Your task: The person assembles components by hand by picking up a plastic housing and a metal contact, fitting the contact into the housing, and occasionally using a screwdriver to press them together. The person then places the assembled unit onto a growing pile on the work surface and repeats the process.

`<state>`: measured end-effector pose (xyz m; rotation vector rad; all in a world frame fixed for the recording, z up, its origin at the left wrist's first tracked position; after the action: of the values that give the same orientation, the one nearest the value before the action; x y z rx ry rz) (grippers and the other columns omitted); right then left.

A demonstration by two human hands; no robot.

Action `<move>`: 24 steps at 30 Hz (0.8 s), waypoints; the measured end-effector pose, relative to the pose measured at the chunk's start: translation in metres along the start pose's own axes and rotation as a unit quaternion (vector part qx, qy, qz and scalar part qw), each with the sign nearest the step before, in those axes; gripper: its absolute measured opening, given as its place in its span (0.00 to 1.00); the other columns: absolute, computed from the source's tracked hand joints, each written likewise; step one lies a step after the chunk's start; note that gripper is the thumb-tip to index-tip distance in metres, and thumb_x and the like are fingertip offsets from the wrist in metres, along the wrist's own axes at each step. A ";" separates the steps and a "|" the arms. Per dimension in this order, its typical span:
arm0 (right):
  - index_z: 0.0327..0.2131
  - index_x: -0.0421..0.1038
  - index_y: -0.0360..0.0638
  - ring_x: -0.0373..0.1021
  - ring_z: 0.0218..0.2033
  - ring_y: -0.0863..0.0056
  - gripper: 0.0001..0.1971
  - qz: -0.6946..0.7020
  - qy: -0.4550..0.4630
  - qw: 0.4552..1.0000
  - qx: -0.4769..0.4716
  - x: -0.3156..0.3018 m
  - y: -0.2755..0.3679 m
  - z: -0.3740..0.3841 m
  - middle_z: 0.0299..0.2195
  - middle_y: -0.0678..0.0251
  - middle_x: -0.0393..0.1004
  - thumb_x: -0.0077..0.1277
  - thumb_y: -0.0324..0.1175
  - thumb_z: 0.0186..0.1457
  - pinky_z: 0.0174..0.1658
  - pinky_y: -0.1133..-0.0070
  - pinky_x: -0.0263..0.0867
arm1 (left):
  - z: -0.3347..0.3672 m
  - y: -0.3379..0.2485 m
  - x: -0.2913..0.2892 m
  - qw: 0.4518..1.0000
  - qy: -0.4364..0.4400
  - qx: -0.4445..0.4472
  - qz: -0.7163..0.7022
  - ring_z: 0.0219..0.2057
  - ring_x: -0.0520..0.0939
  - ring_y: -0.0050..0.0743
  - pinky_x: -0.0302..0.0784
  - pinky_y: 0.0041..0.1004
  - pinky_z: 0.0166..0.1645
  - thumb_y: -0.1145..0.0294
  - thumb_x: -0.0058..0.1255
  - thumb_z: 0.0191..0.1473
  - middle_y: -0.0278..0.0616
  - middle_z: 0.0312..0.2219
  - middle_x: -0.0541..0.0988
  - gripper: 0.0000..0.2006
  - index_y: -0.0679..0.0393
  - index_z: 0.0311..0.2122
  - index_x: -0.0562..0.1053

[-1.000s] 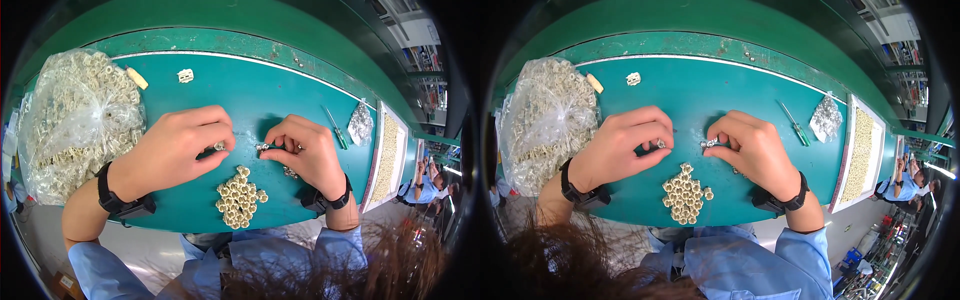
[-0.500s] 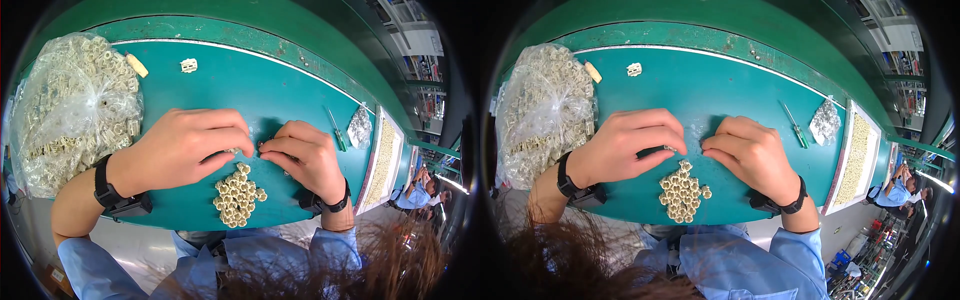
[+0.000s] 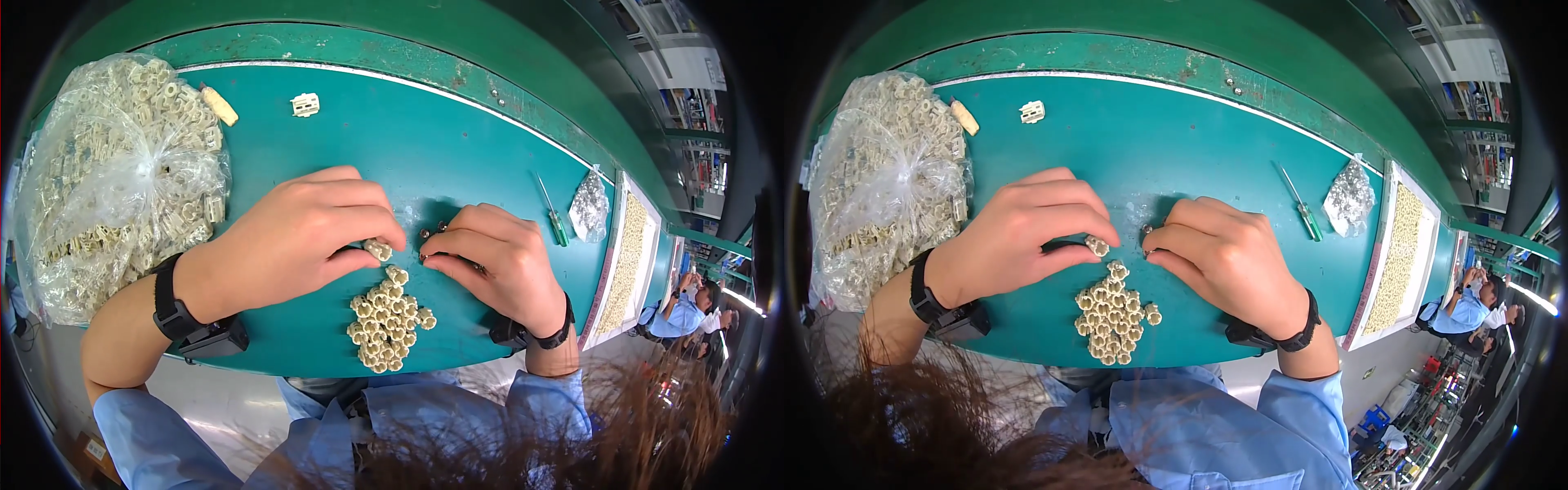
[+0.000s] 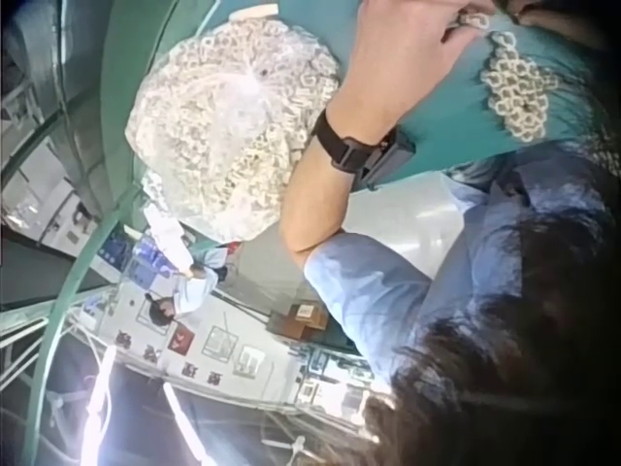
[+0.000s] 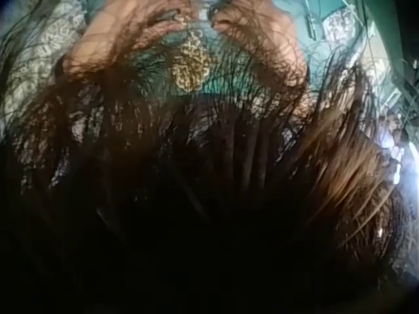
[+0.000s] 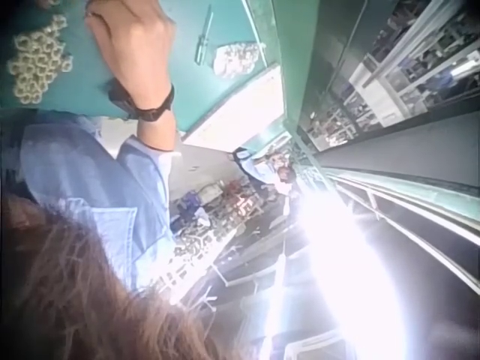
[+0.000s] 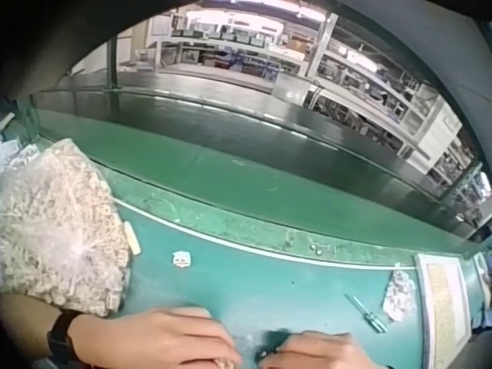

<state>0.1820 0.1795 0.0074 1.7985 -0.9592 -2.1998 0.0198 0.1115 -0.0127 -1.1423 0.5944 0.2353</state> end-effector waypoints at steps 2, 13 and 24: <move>0.39 0.90 0.47 0.80 0.34 0.67 0.10 -0.002 0.000 1.000 -0.001 0.001 0.001 0.001 0.34 0.69 0.83 0.76 0.28 0.53 0.35 0.70 0.75 | 0.000 0.002 0.000 1.000 0.007 -0.004 -0.001 0.43 0.86 0.42 0.85 0.38 0.47 0.75 0.76 0.52 0.36 0.43 0.88 0.15 0.53 0.46 0.87; 0.41 0.90 0.46 0.78 0.30 0.73 0.12 0.079 -0.054 0.994 0.044 -0.001 0.009 0.005 0.31 0.68 0.81 0.77 0.24 0.53 0.30 0.75 0.71 | -0.002 0.003 0.003 1.000 -0.006 -0.029 0.010 0.41 0.85 0.43 0.83 0.38 0.45 0.71 0.80 0.48 0.36 0.40 0.86 0.15 0.55 0.42 0.86; 0.40 0.90 0.46 0.78 0.30 0.72 0.13 0.048 -0.115 0.992 -0.013 0.007 0.023 0.017 0.32 0.69 0.82 0.77 0.24 0.50 0.30 0.73 0.73 | -0.001 0.004 0.004 0.996 -0.057 -0.057 0.038 0.38 0.82 0.44 0.81 0.39 0.41 0.73 0.80 0.44 0.37 0.37 0.85 0.15 0.58 0.37 0.85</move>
<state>0.1581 0.1644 0.0152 1.4777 -1.0310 -2.3828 0.0210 0.1113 -0.0183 -1.2079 0.5283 0.4013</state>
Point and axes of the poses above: each hand's wrist, its own z-axis towards the middle knuckle, its own x-axis out of the palm, y = z × x, the point moved 9 cm from there along z, towards the middle knuckle
